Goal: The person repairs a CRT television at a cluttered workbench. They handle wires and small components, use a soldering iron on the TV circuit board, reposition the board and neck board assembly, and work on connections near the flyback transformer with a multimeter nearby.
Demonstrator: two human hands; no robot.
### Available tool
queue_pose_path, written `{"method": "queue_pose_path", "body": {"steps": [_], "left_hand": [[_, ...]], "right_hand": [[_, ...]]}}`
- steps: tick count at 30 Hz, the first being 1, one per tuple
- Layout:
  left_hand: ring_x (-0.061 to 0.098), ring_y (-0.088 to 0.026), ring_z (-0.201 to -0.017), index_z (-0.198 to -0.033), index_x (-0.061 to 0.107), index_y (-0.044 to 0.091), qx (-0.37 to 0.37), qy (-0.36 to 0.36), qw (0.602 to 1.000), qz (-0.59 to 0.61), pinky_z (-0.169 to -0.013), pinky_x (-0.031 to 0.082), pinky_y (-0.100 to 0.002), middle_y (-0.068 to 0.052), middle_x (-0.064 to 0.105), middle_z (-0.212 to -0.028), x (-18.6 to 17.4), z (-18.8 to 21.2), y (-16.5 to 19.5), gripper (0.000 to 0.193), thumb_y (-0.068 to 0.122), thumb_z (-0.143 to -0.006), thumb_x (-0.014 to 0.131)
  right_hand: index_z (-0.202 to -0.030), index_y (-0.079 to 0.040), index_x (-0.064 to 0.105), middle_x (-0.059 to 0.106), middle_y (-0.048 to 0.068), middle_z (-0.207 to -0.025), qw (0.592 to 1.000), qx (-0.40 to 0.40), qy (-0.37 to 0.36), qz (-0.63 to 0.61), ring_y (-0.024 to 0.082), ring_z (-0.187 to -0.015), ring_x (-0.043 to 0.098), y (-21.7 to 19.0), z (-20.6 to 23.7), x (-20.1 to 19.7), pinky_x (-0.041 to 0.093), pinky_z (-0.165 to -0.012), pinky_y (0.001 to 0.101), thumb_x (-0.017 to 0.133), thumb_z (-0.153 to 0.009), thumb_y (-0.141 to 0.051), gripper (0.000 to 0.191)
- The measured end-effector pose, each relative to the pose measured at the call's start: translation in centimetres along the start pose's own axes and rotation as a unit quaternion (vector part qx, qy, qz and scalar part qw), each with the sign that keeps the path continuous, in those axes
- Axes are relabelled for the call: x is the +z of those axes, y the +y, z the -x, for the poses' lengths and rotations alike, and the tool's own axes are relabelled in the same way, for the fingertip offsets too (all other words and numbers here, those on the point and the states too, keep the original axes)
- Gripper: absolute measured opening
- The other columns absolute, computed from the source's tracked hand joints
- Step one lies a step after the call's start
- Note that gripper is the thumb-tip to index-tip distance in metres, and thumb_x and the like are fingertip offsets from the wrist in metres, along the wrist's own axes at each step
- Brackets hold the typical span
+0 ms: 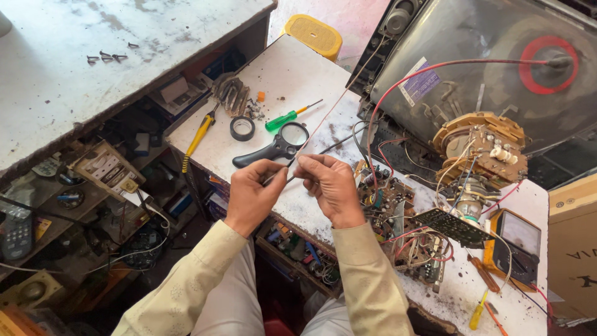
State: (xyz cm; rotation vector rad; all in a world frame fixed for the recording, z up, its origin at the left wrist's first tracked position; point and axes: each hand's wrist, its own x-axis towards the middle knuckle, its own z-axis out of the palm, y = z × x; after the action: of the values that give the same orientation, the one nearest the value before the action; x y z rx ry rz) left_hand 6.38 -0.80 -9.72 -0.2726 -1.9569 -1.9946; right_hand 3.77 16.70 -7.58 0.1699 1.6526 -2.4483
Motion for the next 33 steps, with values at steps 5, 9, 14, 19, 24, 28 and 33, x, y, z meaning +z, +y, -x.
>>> {"method": "queue_pose_path", "body": {"steps": [5,9,14,19,24,28,33], "left_hand": [[0.06,0.0,-0.063,-0.091,0.074,-0.003,-0.147,0.013,0.972,0.182,-0.055,0.047,-0.019,0.003,0.072,-0.075,0.6,-0.5,-0.7,0.014,0.011,-0.091,0.073],[0.057,-0.011,-0.059,-0.088,0.073,-0.003,-0.051,0.006,0.999,0.005,-0.052,0.043,-0.027,-0.004,0.065,-0.071,0.8,0.1,-0.4,0.014,0.011,-0.092,0.074],[0.066,-0.032,-0.081,-0.107,0.069,-0.002,0.297,-0.011,0.898,-0.325,-0.071,0.052,-0.041,-0.013,0.068,-0.088,1.0,0.8,0.1,0.023,0.007,-0.086,0.07],[0.065,-0.029,-0.087,-0.111,0.066,-0.005,0.404,-0.071,0.791,-0.453,-0.074,0.053,-0.041,-0.012,0.064,-0.09,0.8,0.2,0.1,0.029,0.007,-0.085,0.061],[0.064,-0.026,-0.077,-0.108,0.069,-0.005,0.405,-0.107,0.759,-0.498,-0.067,0.05,-0.04,-0.01,0.062,-0.081,0.7,0.2,-0.6,0.028,0.007,-0.083,0.066],[0.061,-0.021,-0.058,-0.103,0.074,-0.006,0.462,-0.078,0.741,-0.482,-0.051,0.047,-0.037,-0.006,0.061,-0.066,1.1,0.5,-3.0,0.026,0.007,-0.081,0.068],[0.063,-0.024,-0.054,-0.1,0.072,-0.004,0.513,0.063,0.776,-0.361,-0.05,0.047,-0.036,-0.01,0.066,-0.066,4.0,-0.5,-7.1,0.02,0.001,-0.08,0.073]], "right_hand": [[-0.105,0.0,0.074,0.076,0.008,-0.092,0.991,0.0,-0.012,-0.136,0.016,-0.082,0.073,2.1,0.6,0.4,0.059,-0.074,0.0277,0.07,-0.092,-0.018,0.022],[-0.104,0.002,0.076,0.077,0.008,-0.094,0.997,-0.058,0.003,-0.055,0.014,-0.082,0.074,3.4,0.8,1.3,0.062,-0.075,0.0281,0.071,-0.092,-0.013,0.02],[-0.102,0.007,0.078,0.076,0.009,-0.09,0.986,-0.163,0.017,0.034,0.012,-0.077,0.069,4.6,-0.9,1.8,0.057,-0.07,0.0265,0.07,-0.097,-0.012,0.022],[-0.099,0.007,0.075,0.076,0.009,-0.09,0.98,-0.177,0.016,0.086,0.011,-0.079,0.069,4.4,-1.1,1.6,0.057,-0.073,0.0256,0.062,-0.1,-0.013,0.024],[-0.094,0.006,0.076,0.075,0.009,-0.086,0.982,-0.148,0.018,0.114,0.011,-0.077,0.067,2.7,0.2,1.2,0.056,-0.072,0.026,0.07,-0.098,-0.012,0.019],[-0.094,0.003,0.075,0.074,0.01,-0.086,0.996,-0.085,-0.012,-0.032,0.014,-0.076,0.069,2.2,0.6,0.7,0.056,-0.073,0.0267,0.076,-0.096,-0.011,0.014],[-0.096,0.002,0.074,0.074,0.011,-0.087,0.992,-0.03,-0.037,-0.121,0.017,-0.079,0.071,2.7,0.6,-0.7,0.057,-0.076,0.028,0.077,-0.1,-0.009,0.012]]}}
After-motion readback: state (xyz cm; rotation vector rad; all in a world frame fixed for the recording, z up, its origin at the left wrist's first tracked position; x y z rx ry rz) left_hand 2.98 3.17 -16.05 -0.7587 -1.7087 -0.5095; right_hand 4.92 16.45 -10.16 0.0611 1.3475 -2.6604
